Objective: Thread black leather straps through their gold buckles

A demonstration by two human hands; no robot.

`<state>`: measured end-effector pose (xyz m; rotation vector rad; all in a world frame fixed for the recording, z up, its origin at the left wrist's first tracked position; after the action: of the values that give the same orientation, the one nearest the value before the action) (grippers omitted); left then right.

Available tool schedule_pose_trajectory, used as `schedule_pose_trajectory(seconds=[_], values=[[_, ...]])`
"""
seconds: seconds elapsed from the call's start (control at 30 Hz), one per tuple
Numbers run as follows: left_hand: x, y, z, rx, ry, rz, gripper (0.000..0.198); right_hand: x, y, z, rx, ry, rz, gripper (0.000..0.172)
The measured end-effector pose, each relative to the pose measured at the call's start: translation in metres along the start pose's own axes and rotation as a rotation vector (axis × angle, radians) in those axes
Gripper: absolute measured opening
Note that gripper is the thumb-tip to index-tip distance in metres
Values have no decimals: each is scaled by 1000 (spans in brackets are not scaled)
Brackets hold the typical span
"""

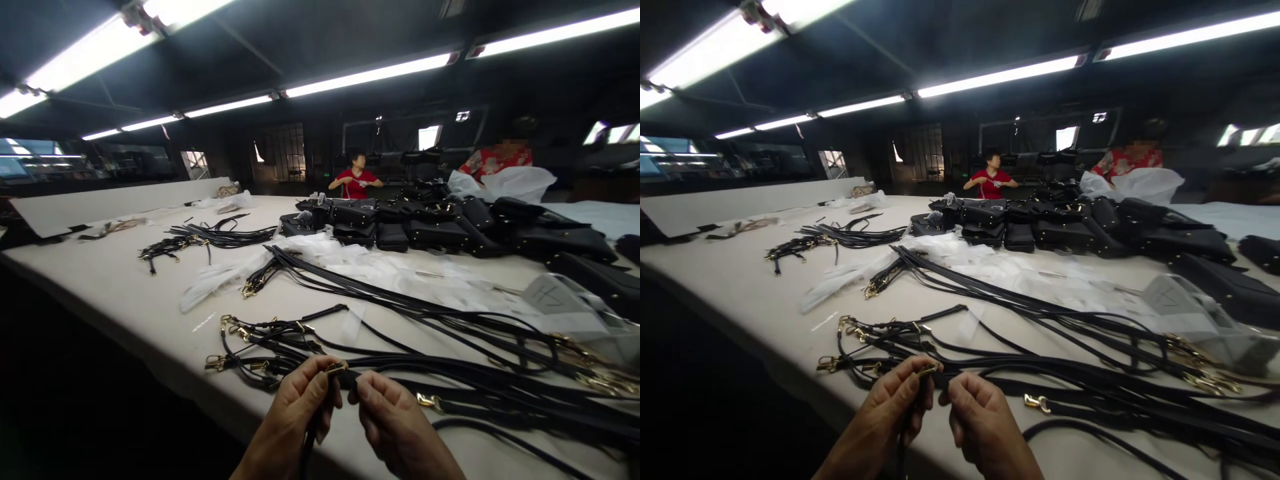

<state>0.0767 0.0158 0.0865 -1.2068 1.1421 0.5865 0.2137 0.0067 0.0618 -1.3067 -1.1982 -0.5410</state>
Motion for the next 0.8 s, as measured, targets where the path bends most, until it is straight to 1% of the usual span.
schedule_pose_trajectory(seconds=[0.07,0.17,0.23,0.3,0.37,0.4,0.5,0.57,0.7,0.77,0.8], values=[[-2,-5,-3,21,-77,186,33,0,0,-4,25,-10,29,44],[-10,-13,-8,24,-248,467,27,1,-2,-7,75,17,83,38],[-14,-18,-11,23,-322,571,23,2,-2,-7,107,41,132,35],[-16,-22,-11,38,-340,617,23,3,-2,-8,119,52,164,34],[-15,-23,-12,55,-318,597,26,5,-3,-8,114,58,186,35],[-14,-22,-12,61,-284,555,29,7,-3,-9,107,54,199,35],[-8,-21,-12,67,-135,354,37,11,-4,-10,68,15,252,36],[-5,-21,-12,72,-59,236,39,12,-3,-10,45,-3,280,37],[-4,-23,-10,132,-8,121,36,8,0,-7,48,-3,292,44],[-4,-22,-7,141,-1,120,34,4,0,-5,51,-3,224,45],[-4,-20,-5,126,-14,142,33,3,0,-5,44,0,177,44]])
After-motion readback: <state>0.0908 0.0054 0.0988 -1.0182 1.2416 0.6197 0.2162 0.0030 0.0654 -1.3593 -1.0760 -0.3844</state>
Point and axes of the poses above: each hand's wrist, its own z-axis towards the middle knuckle, its own y-axis out of the back of the hand, x = y × z, the point moved 5 cm from there along z, towards the middle knuckle, and after that the axes turned 3 degrees about -z, right-handed, at the moved point
